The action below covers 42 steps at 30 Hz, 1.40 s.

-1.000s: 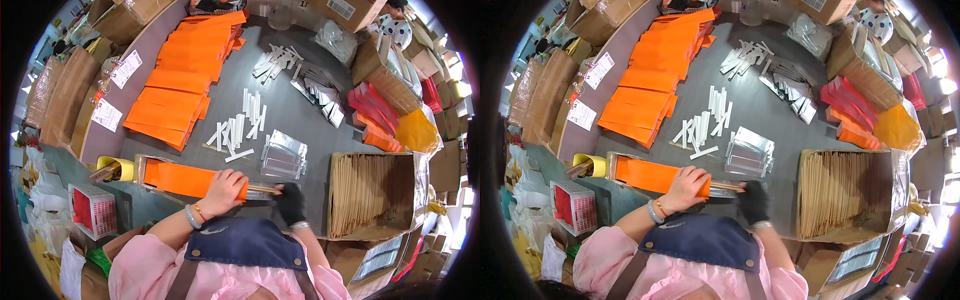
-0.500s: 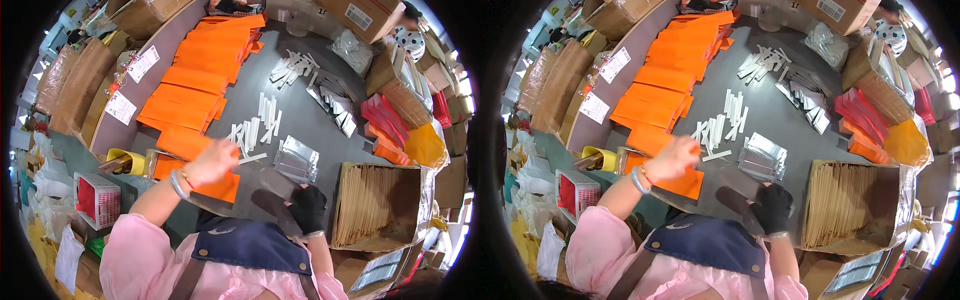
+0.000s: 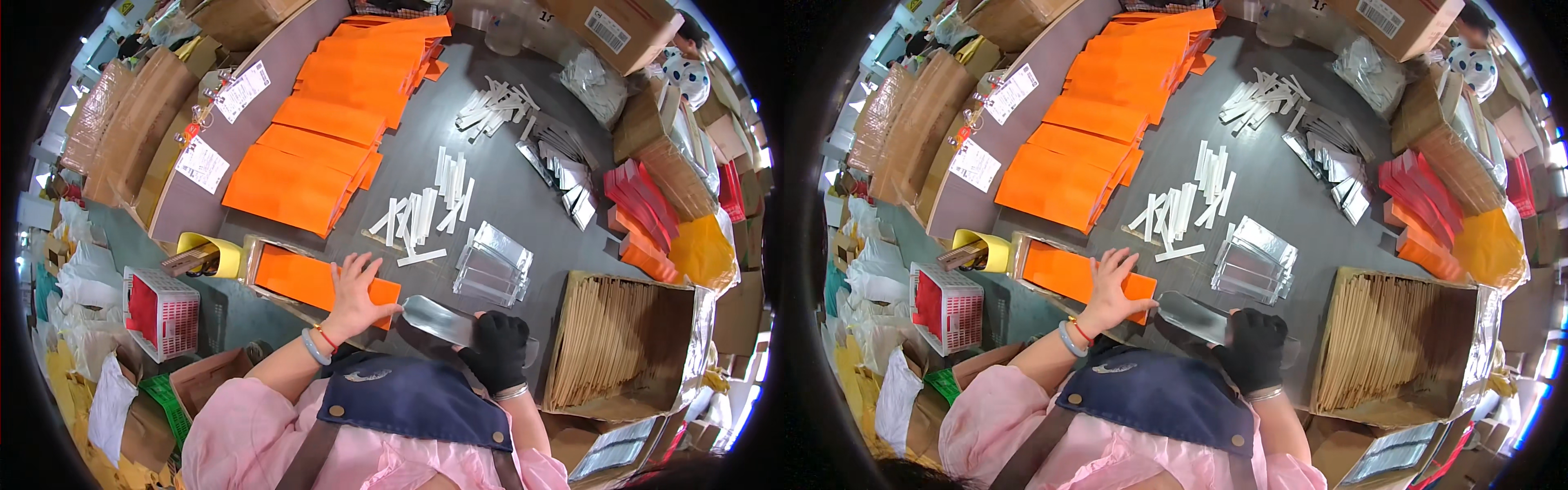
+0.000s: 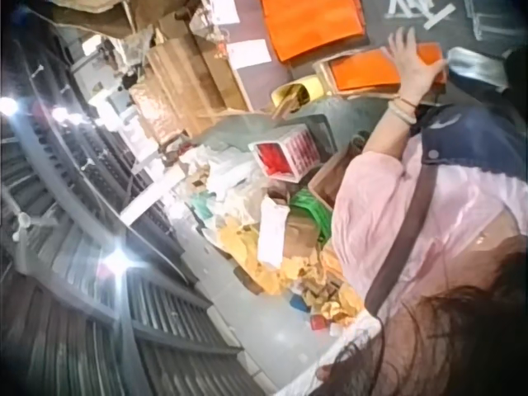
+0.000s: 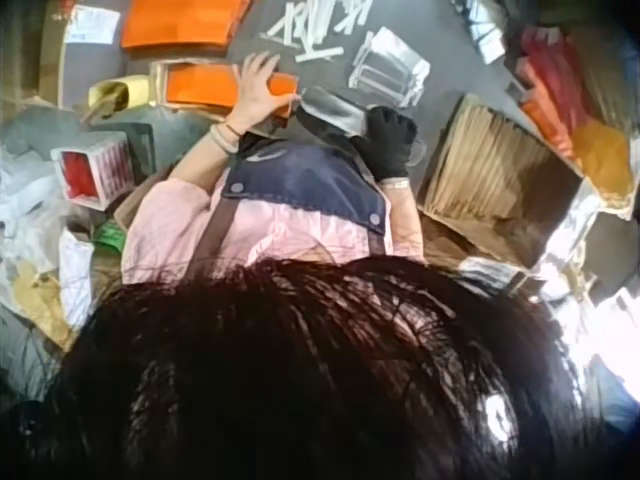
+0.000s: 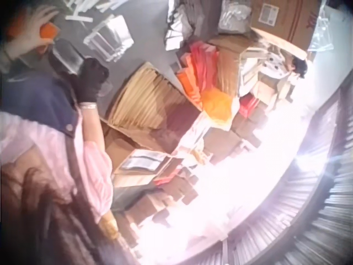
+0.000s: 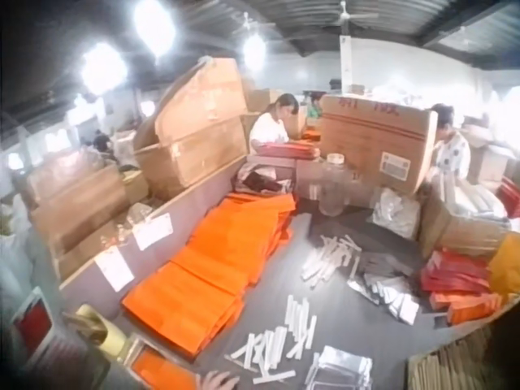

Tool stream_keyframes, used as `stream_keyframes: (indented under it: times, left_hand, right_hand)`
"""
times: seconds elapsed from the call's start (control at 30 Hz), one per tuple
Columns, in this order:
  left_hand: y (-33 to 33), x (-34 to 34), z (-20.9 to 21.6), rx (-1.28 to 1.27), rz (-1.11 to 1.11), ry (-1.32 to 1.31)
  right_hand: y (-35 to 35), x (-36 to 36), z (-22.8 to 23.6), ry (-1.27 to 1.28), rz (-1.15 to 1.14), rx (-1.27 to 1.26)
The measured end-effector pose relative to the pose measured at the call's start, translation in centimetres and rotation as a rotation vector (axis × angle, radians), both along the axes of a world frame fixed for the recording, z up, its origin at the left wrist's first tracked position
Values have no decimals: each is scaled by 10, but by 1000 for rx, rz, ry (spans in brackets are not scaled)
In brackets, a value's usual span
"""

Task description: Packing white plastic components and wooden sticks into plastic bags at a workstation.

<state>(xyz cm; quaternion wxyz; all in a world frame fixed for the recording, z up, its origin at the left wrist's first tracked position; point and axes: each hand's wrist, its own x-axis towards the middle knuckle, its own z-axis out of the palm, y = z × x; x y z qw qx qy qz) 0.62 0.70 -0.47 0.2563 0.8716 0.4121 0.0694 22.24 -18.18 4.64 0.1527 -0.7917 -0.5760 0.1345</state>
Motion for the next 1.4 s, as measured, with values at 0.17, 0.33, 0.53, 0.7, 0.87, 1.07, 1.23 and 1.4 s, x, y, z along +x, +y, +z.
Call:
stream_keyframes:
  times: [0.17, 0.33, 0.53, 0.7, 0.87, 1.07, 1.23, 1.4]
  left_hand:
    - [-2, 4, 6, -2, -39, -18]
    - [21, 32, 6, -39, -222, -76]
    - [45, 82, -25, 176, -330, -3]
    - [37, 97, -13, 127, -419, -105]
    - [-8, 143, -16, 194, -549, -276]
    - [-6, 152, -15, 127, -559, -147]
    - [-2, 144, 1, -33, -562, -180]
    - [11, 90, 57, -457, -513, -212]
  right_hand:
    - [38, -31, -29, 146, 129, 34]
    - [50, -31, -32, 186, 105, 241]
    - [-54, 49, -33, 245, -546, 453]
    - [-174, 103, -45, -71, -1048, 269]
    - [-221, 120, -73, -175, -989, 74]
    - [-192, 113, -59, -161, -1038, 15]
    - [-174, 112, -29, -92, -1165, -17]
    - [-193, 114, -13, 137, -1184, 330]
